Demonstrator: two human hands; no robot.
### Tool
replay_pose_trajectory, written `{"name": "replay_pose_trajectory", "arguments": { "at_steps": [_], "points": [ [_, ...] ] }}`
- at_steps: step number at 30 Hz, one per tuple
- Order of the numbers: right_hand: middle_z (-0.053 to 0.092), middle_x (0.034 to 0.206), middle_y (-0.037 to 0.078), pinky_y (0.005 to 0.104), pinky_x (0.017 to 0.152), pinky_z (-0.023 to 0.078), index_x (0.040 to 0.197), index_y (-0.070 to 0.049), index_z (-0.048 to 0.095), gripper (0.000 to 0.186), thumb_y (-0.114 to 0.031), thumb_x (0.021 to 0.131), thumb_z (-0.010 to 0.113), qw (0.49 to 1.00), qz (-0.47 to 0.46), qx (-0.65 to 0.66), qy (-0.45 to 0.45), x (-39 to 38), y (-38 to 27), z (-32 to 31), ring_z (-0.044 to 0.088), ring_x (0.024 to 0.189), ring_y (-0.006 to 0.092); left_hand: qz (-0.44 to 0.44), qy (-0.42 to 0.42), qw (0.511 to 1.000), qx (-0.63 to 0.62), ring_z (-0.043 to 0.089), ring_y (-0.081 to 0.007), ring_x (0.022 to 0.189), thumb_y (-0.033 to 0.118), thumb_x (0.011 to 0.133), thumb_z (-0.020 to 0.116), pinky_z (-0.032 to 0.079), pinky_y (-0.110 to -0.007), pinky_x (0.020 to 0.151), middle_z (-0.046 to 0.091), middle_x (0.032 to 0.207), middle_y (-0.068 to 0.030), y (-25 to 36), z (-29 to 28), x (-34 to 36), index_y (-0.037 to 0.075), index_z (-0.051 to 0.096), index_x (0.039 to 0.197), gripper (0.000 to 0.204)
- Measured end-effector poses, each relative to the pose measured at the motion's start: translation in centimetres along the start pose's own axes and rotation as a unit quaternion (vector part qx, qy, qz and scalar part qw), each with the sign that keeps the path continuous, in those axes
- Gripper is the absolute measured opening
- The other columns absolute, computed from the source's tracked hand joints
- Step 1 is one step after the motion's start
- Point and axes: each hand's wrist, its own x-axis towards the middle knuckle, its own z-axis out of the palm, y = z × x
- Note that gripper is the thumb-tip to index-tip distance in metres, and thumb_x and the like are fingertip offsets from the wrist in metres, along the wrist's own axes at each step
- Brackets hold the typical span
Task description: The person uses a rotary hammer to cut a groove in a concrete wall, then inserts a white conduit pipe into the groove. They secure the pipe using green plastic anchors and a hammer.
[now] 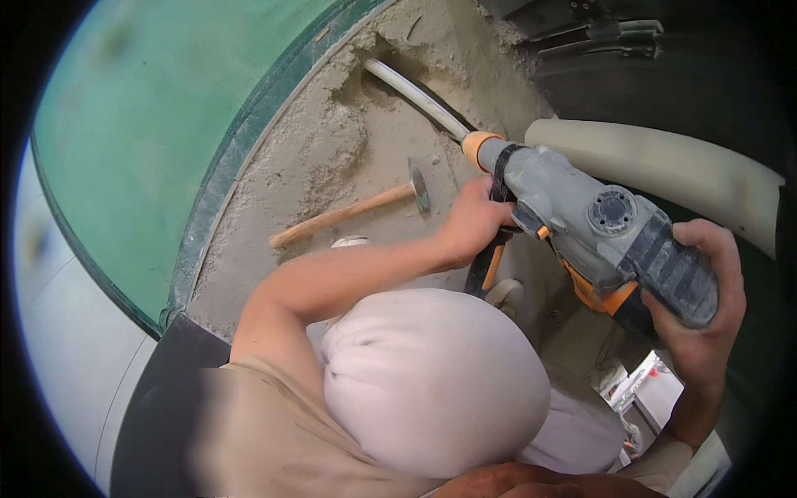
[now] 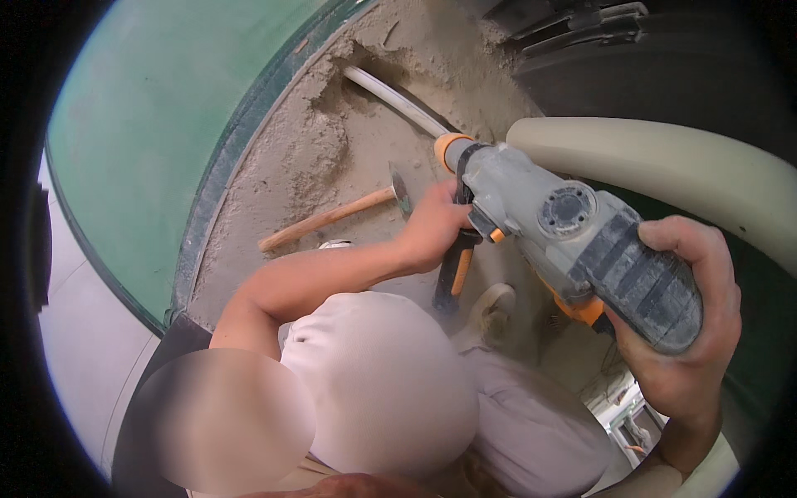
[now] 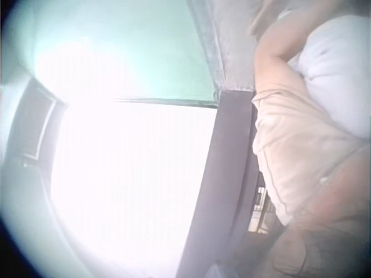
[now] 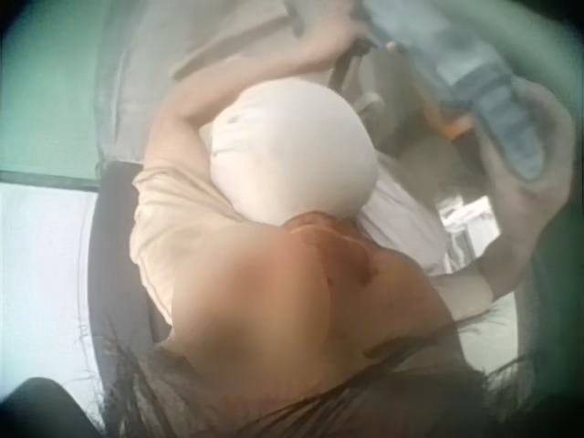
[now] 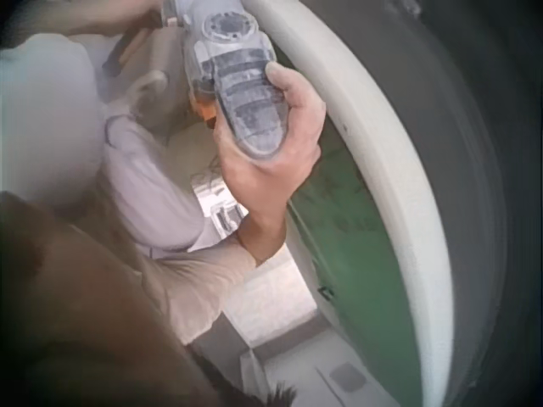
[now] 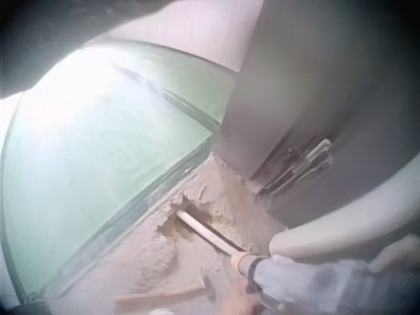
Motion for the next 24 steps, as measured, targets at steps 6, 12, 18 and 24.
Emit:
{"name": "replay_pose_trajectory", "arguments": {
  "at_steps": [6,12,18,24],
  "points": [
    [0.056,0.128,0.011,0.0325,0.108,0.044,0.131,0.000,0.057,0.061,0.005,0.073,0.076,0.999,0.048,-0.007,0.009,0.6,-4.7,3.9,0.058,0.122,0.0205,0.001,-0.069,0.997,0.024,0.062,-0.0115,0.073,0.006,0.092,0.061,0.052,-0.030,0.064,0.066,0.085,-0.0032,-0.6,-3.8,-0.8,0.004,0.063,0.104,0.011],
    [0.058,0.130,0.013,0.0338,0.111,0.043,0.132,0.002,0.057,0.061,0.004,0.074,0.077,0.997,0.068,-0.015,0.023,1.6,-4.5,5.1,0.058,0.125,0.0222,-0.001,-0.044,0.999,-0.005,0.064,-0.0148,0.071,0.006,0.092,0.062,0.053,-0.033,0.063,0.069,0.086,-0.0066,-1.2,-4.2,0.4,0.001,0.064,0.101,0.010],
    [0.060,0.132,0.014,0.0356,0.113,0.042,0.136,0.003,0.057,0.067,-0.001,0.072,0.078,0.995,0.091,-0.030,0.033,1.7,-5.5,5.2,0.058,0.128,0.0248,0.016,-0.034,0.999,-0.009,0.065,-0.0149,0.074,0.006,0.091,0.066,0.054,-0.033,0.064,0.070,0.088,-0.0081,-0.7,-4.3,-0.6,-0.001,0.065,0.101,0.013],
    [0.060,0.134,0.016,0.0372,0.114,0.041,0.136,0.003,0.058,0.068,-0.002,0.070,0.077,0.996,0.080,-0.034,0.012,1.8,-5.3,4.6,0.058,0.129,0.0270,0.028,-0.031,0.999,0.000,0.065,-0.0143,0.078,0.004,0.089,0.065,0.053,-0.032,0.068,0.070,0.089,-0.0070,-0.7,-4.3,-0.5,-0.002,0.066,0.103,0.015]
  ]
}}
